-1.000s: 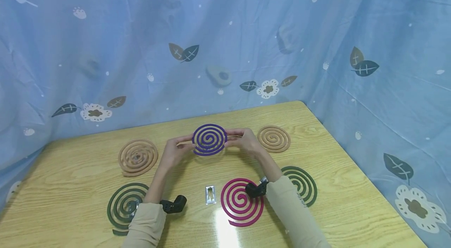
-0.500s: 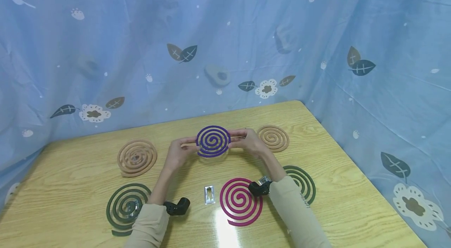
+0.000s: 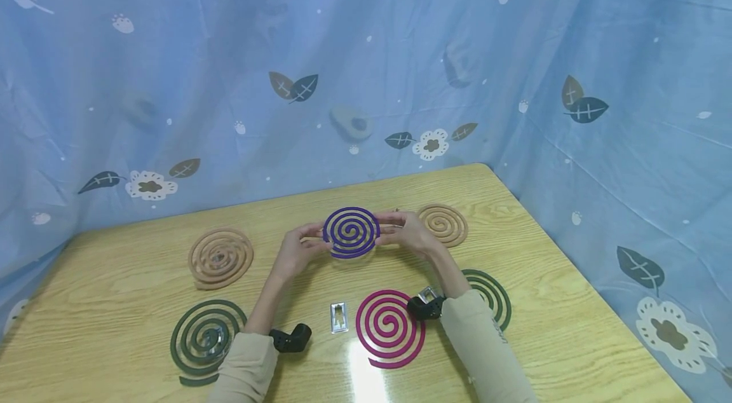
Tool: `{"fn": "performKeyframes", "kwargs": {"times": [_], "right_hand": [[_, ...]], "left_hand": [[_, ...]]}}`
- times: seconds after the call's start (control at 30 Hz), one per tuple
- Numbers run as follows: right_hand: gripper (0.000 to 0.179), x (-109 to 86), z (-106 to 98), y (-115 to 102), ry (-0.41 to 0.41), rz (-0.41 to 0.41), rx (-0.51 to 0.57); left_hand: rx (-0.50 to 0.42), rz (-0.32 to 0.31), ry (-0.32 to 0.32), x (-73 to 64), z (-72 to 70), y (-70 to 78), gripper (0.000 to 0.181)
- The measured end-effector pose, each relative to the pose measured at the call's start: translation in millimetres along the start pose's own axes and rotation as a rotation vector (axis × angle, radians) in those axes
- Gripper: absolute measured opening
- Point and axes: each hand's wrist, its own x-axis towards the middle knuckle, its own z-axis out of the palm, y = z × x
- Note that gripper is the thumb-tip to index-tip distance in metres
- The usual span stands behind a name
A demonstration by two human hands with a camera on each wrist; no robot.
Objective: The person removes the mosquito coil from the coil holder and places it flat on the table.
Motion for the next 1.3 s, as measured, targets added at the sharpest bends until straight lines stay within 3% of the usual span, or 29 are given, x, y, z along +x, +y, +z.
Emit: {"fn": "performKeyframes", "kwargs": {"times": [0.23, 0.5, 1.3], "right_hand": [[0.048, -1.7, -5.6, 4.8, 0.03, -0.031, 0.018], [0.048, -4.8, -10.9, 4.8, 0.07, 0.003, 0.015], [0.049, -11.1, -15.7, 2.1, 0.118, 0.086, -0.093]], "left_hand": [[-0.034, -0.005, -0.007, 0.0, 4.5, -2.6, 0.045], [-0.035, 0.013, 0.014, 3.3, 13.7, -2.4, 0.046], [0.131, -0.012, 0.044, 4.3, 30.2, -0.1, 0.042]]}}
